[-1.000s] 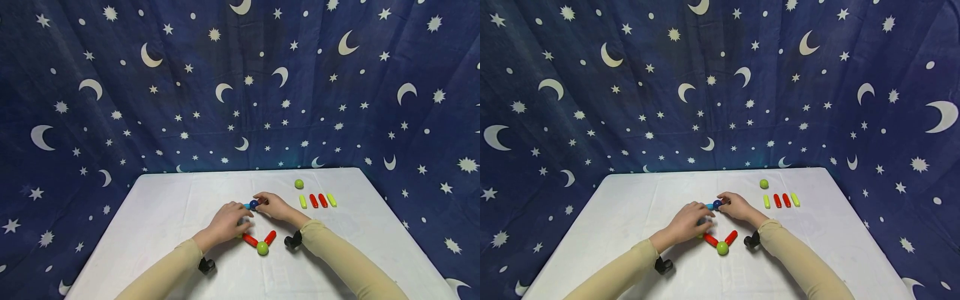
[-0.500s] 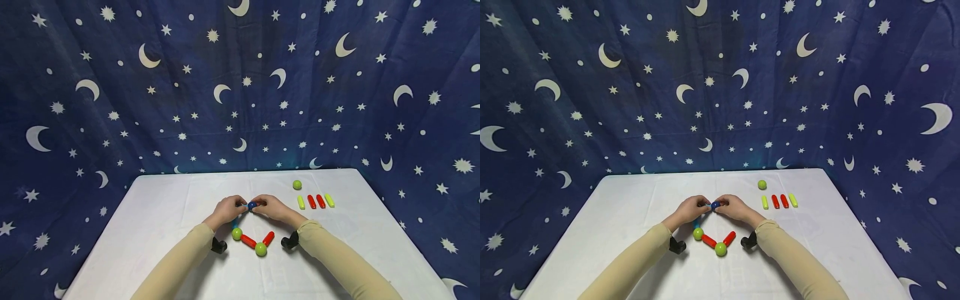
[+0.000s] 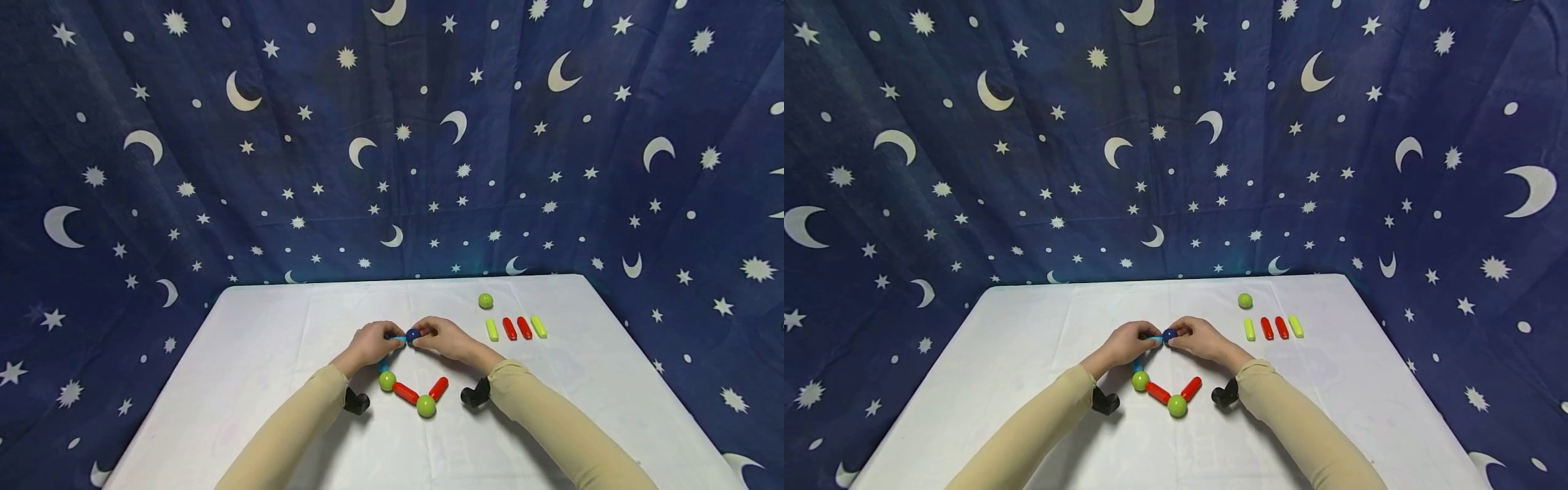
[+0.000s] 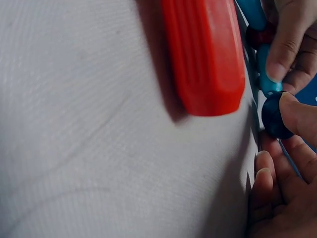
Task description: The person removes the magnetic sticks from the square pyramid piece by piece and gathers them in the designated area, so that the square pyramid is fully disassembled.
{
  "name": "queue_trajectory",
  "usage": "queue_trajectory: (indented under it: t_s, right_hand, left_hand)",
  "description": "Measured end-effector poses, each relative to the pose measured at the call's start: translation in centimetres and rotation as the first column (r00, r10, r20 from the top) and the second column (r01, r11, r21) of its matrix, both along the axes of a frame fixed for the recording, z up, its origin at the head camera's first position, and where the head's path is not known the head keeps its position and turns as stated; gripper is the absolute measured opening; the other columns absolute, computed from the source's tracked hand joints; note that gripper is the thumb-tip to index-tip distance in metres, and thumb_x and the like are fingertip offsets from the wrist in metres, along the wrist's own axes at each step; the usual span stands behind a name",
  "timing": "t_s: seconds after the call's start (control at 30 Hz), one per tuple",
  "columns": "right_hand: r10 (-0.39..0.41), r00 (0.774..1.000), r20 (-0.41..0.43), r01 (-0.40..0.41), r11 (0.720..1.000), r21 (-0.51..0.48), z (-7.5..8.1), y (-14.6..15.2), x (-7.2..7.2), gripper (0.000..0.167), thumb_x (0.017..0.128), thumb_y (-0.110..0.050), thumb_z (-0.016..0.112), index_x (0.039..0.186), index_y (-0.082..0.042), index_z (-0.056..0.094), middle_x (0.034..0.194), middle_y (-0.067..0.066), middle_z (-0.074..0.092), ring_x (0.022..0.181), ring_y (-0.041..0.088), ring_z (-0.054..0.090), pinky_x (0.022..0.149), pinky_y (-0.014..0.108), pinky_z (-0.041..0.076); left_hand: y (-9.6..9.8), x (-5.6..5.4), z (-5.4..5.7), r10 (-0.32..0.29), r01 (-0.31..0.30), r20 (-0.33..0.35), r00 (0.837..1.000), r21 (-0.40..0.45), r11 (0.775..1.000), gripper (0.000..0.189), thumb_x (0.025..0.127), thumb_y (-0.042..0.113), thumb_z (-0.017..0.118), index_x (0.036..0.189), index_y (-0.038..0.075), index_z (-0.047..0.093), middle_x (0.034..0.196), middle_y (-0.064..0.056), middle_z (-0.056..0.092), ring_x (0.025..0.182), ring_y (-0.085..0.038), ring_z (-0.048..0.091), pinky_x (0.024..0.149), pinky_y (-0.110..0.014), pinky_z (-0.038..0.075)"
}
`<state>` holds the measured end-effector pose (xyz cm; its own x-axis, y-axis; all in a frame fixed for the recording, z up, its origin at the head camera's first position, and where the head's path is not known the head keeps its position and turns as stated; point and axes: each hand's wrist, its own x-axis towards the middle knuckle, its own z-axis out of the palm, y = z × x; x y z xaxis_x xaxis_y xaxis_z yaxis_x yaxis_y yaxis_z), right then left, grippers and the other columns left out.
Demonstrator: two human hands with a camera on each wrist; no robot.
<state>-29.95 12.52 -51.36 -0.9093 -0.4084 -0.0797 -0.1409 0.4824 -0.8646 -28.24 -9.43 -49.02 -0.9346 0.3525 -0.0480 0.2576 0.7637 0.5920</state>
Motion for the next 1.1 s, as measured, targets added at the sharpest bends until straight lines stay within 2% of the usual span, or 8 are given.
queue_trajectory:
  t_s: [0.23, 0.33, 0.43, 0.53, 0.67, 0.83, 1.0, 1.1]
  right_hand:
    - [-0.012, 0.999, 0.034, 0.013, 0.999, -0.030, 0.3, 0.2, 0.2, 0.033, 0.097, -0.022, 0.073, 0.125, -0.007, 0.066, 0.106, 0.003, 0.066, 0.095, 0.018, 0.059, 0.083, 0.033, 0.049]
    - [-0.009, 1.000, 0.025, 0.010, 0.999, -0.034, 0.5, 0.5, 0.2, 0.034, 0.097, -0.024, 0.073, 0.127, -0.010, 0.066, 0.104, 0.003, 0.065, 0.091, 0.019, 0.059, 0.077, 0.033, 0.050]
    - [-0.011, 1.000, 0.001, 0.011, 0.999, -0.053, 1.3, 1.1, 0.2, 0.035, 0.097, -0.025, 0.074, 0.129, -0.012, 0.067, 0.105, 0.004, 0.067, 0.089, 0.020, 0.061, 0.075, 0.036, 0.052]
    - [-0.044, 0.998, -0.045, 0.041, 0.997, -0.069, 2.7, 2.3, 0.2, 0.038, 0.096, -0.026, 0.074, 0.131, -0.012, 0.066, 0.108, 0.006, 0.068, 0.094, 0.021, 0.063, 0.079, 0.037, 0.052]
    - [-0.130, 0.986, -0.104, 0.124, 0.991, -0.057, 4.7, 4.6, -0.2, 0.046, 0.096, -0.030, 0.074, 0.135, -0.009, 0.063, 0.117, 0.010, 0.067, 0.108, 0.025, 0.062, 0.089, 0.039, 0.051]
    - [-0.214, 0.971, -0.109, 0.213, 0.977, -0.023, 6.6, 8.5, -0.8, 0.056, 0.098, -0.037, 0.070, 0.143, -0.008, 0.055, 0.130, 0.016, 0.061, 0.120, 0.032, 0.057, 0.097, 0.047, 0.048]
    - [-0.281, 0.956, -0.090, 0.282, 0.959, 0.008, 7.1, 12.1, -1.7, 0.061, 0.100, -0.042, 0.067, 0.148, -0.009, 0.050, 0.137, 0.018, 0.055, 0.122, 0.034, 0.054, 0.101, 0.052, 0.046]
    - [-0.325, 0.939, -0.116, 0.331, 0.943, 0.035, 6.9, 13.6, -2.2, 0.061, 0.101, -0.040, 0.066, 0.148, -0.006, 0.049, 0.138, 0.021, 0.054, 0.124, 0.037, 0.053, 0.103, 0.054, 0.045]
  left_hand:
    - [0.1, 0.0, -0.4, -0.010, 0.008, -0.054, 0.998, -0.042, 0.999, 0.014, 0.096, 0.025, 0.074, 0.108, 0.019, 0.078, 0.101, 0.002, 0.070, 0.096, -0.020, 0.062, 0.091, -0.048, 0.046]
    - [0.0, 0.0, -0.5, -0.022, 0.018, -0.068, 0.997, -0.056, 0.998, 0.018, 0.095, 0.025, 0.075, 0.112, 0.018, 0.078, 0.102, -0.001, 0.070, 0.097, -0.021, 0.062, 0.090, -0.048, 0.047]
    - [-0.2, 0.1, -0.5, -0.025, 0.020, -0.067, 0.997, -0.068, 0.998, 0.024, 0.095, 0.025, 0.075, 0.117, 0.017, 0.077, 0.105, -0.002, 0.070, 0.098, -0.021, 0.061, 0.089, -0.046, 0.048]
    - [-0.7, 0.3, -0.3, -0.018, 0.014, -0.068, 0.998, -0.068, 0.998, 0.026, 0.095, 0.025, 0.075, 0.119, 0.015, 0.076, 0.105, -0.003, 0.070, 0.095, -0.021, 0.061, 0.087, -0.043, 0.049]
    - [-1.6, 0.7, -0.2, 0.009, -0.013, -0.080, 0.997, -0.051, 0.999, 0.029, 0.094, 0.025, 0.075, 0.120, 0.012, 0.074, 0.100, -0.004, 0.067, 0.090, -0.019, 0.056, 0.083, -0.040, 0.047]
    - [-2.8, 1.3, 0.0, 0.067, -0.077, -0.107, 0.992, -0.095, 0.992, 0.037, 0.093, 0.032, 0.075, 0.123, 0.011, 0.072, 0.094, -0.003, 0.063, 0.085, -0.020, 0.052, 0.076, -0.038, 0.045]
    - [-3.6, 1.9, 0.5, 0.150, -0.158, -0.063, 0.987, -0.144, 0.977, 0.040, 0.093, 0.045, 0.072, 0.119, 0.014, 0.071, 0.094, -0.001, 0.062, 0.083, -0.020, 0.054, 0.073, -0.038, 0.047]
    - [-3.8, 1.9, 0.5, 0.168, -0.174, -0.051, 0.984, -0.148, 0.974, 0.037, 0.093, 0.046, 0.071, 0.113, 0.015, 0.070, 0.092, 0.000, 0.062, 0.079, -0.018, 0.055, 0.070, -0.037, 0.047]
